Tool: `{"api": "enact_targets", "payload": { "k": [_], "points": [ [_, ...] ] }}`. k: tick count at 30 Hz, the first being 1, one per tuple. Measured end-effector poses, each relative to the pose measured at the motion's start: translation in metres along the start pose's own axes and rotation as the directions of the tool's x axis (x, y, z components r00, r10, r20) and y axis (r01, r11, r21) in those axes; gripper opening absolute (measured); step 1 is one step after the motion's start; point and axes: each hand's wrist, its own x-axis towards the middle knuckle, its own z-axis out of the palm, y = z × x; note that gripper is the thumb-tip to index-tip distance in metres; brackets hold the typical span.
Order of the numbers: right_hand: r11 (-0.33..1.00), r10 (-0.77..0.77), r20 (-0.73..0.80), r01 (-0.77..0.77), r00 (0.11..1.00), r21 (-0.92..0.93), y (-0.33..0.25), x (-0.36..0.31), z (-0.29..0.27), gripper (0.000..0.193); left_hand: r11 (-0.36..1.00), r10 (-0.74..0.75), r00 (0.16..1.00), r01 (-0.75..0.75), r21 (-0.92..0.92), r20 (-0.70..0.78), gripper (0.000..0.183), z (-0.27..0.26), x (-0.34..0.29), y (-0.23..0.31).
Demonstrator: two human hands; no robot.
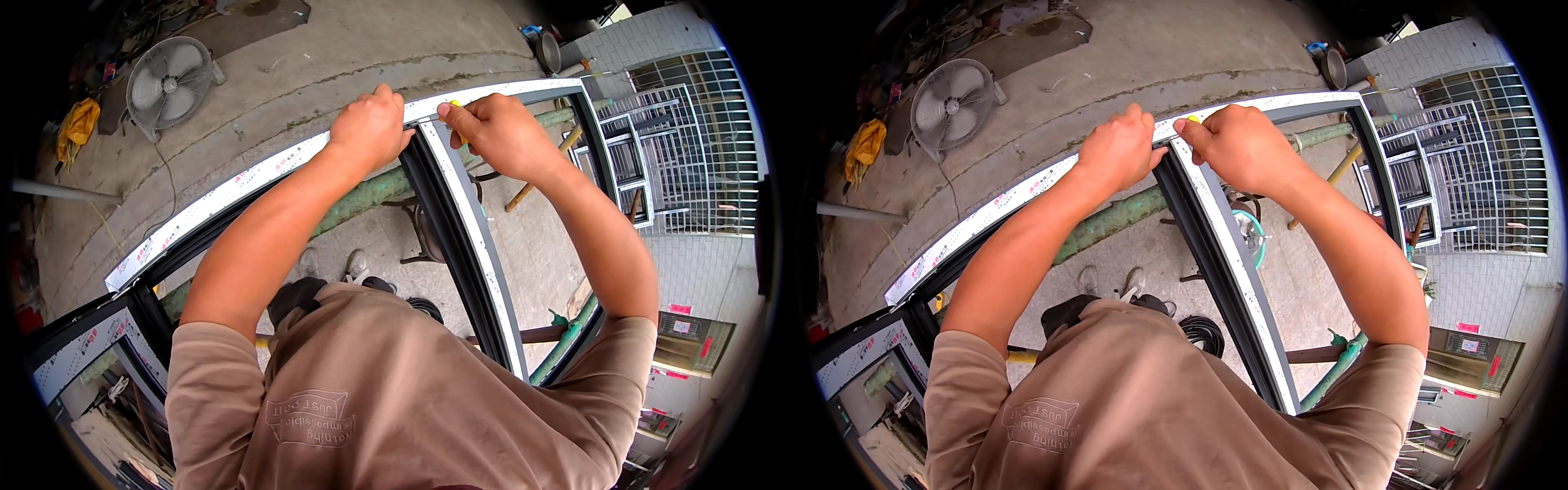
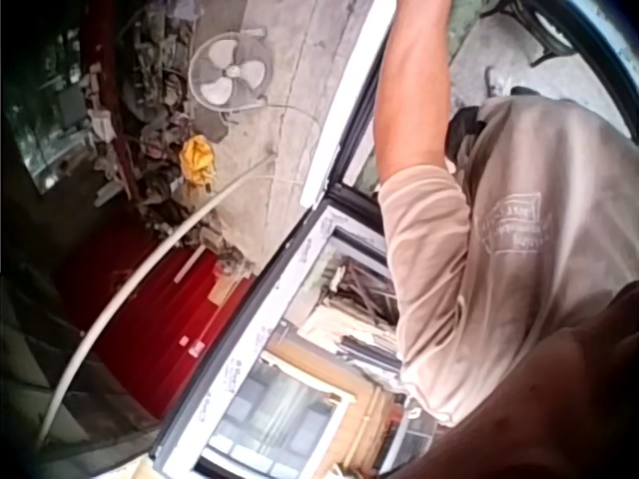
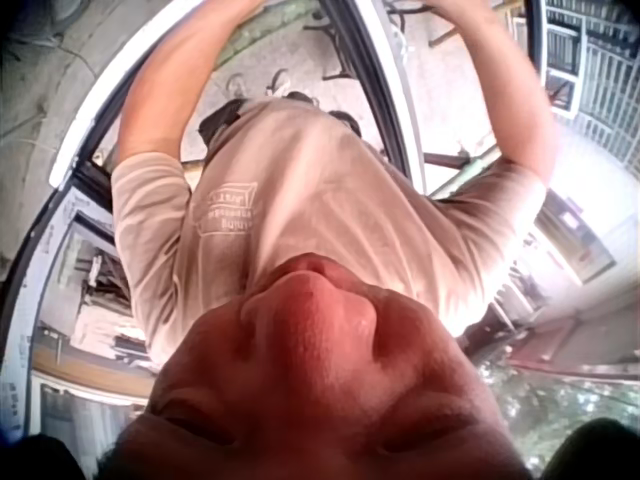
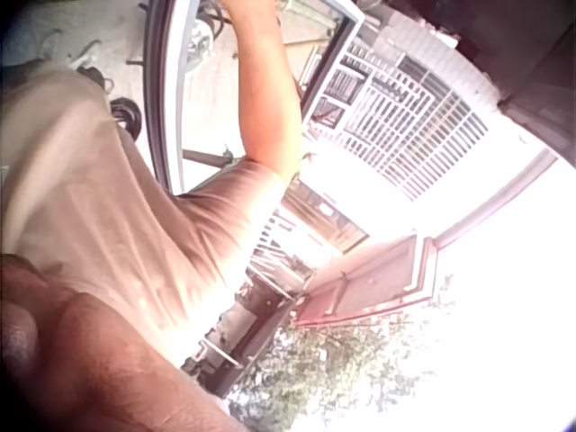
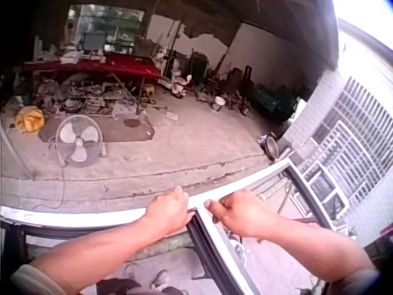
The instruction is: The person picks up metal and plastic components from a bin, uses pliers to trim a plastic piece on a metal window frame, and then uses a screwdriver to attach a metal latch component to the frame.
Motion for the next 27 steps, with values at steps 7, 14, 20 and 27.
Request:
{"api": "enact_targets", "payload": {
  "k": [7,14,20,27],
  "points": [
    [0.736,-0.643,0.048,0.635,0.764,-0.234,0.031,-0.012,-0.019,0.056,1.000,0.009,1.000,-0.009,-0.007,-0.007,0.044,0.000,0.000,-0.003],
    [0.575,-0.788,-0.138,0.636,0.600,-0.515,0.031,-0.006,-0.012,0.036,1.000,0.006,1.000,-0.006,0.005,-0.001,0.044,0.001,0.000,-0.004],
    [0.876,-0.475,-0.407,0.375,0.780,-0.305,0.022,0.011,0.020,0.036,1.000,0.003,1.000,-0.003,0.012,0.015,0.044,-0.003,0.000,0.002],
    [0.842,-0.540,-0.168,0.526,0.825,-0.122,0.026,-0.007,-0.012,0.039,1.000,0.002,1.000,-0.002,0.008,0.005,0.045,-0.003,-0.001,-0.001]
  ]
}}
